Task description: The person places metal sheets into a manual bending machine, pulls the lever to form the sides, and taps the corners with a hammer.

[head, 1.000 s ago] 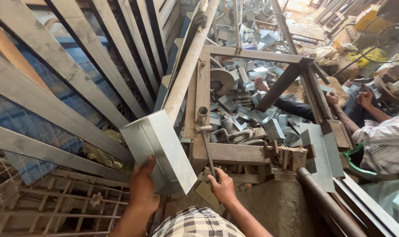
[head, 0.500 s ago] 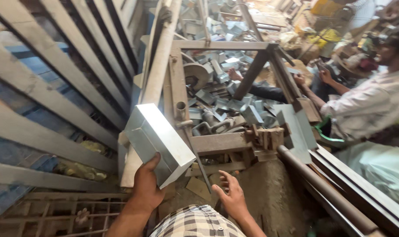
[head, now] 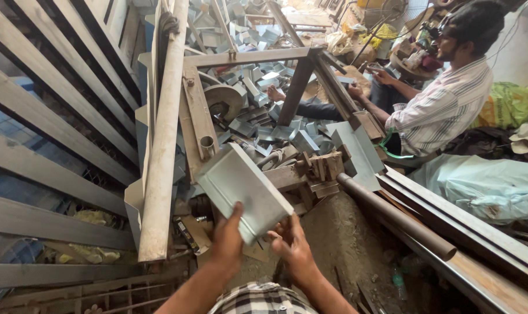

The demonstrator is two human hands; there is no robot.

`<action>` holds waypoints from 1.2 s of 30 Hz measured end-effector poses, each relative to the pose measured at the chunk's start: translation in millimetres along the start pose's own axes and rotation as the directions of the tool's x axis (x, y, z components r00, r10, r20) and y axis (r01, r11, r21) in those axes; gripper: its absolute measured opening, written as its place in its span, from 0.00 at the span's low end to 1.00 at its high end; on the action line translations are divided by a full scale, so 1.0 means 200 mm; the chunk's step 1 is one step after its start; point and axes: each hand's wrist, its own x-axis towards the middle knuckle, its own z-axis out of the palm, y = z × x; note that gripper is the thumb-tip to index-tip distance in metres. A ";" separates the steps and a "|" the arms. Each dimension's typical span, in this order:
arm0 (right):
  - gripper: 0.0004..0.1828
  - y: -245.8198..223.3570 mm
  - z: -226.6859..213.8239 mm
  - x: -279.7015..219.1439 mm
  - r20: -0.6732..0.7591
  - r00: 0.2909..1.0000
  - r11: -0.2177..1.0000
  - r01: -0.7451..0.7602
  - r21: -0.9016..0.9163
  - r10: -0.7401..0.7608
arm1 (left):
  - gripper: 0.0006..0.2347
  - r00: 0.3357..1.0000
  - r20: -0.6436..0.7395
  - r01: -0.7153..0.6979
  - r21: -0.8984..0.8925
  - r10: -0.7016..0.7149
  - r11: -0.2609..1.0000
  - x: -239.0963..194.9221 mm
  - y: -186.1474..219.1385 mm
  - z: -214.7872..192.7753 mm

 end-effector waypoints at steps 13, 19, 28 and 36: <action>0.28 -0.13 -0.09 0.08 -0.388 0.881 0.962 -0.258 0.088 0.271 | 0.16 0.911 0.409 -0.380 0.884 -0.058 0.273 -0.39 0.44 -0.12; 0.29 -0.23 0.03 0.09 -0.010 0.978 0.949 -0.205 -0.239 0.208 | 0.30 0.295 0.839 -0.680 0.521 0.458 -0.516 -0.35 0.59 0.06; 0.27 0.10 -0.23 0.20 0.136 0.973 0.983 -0.183 -0.019 0.184 | 0.18 0.673 0.617 -0.646 0.759 0.407 -0.081 -0.35 0.47 -0.10; 0.20 1.02 -0.34 0.36 0.232 0.969 0.617 0.131 -0.776 0.085 | 0.13 0.437 0.597 -0.742 0.662 0.672 -0.106 -0.42 0.45 -0.12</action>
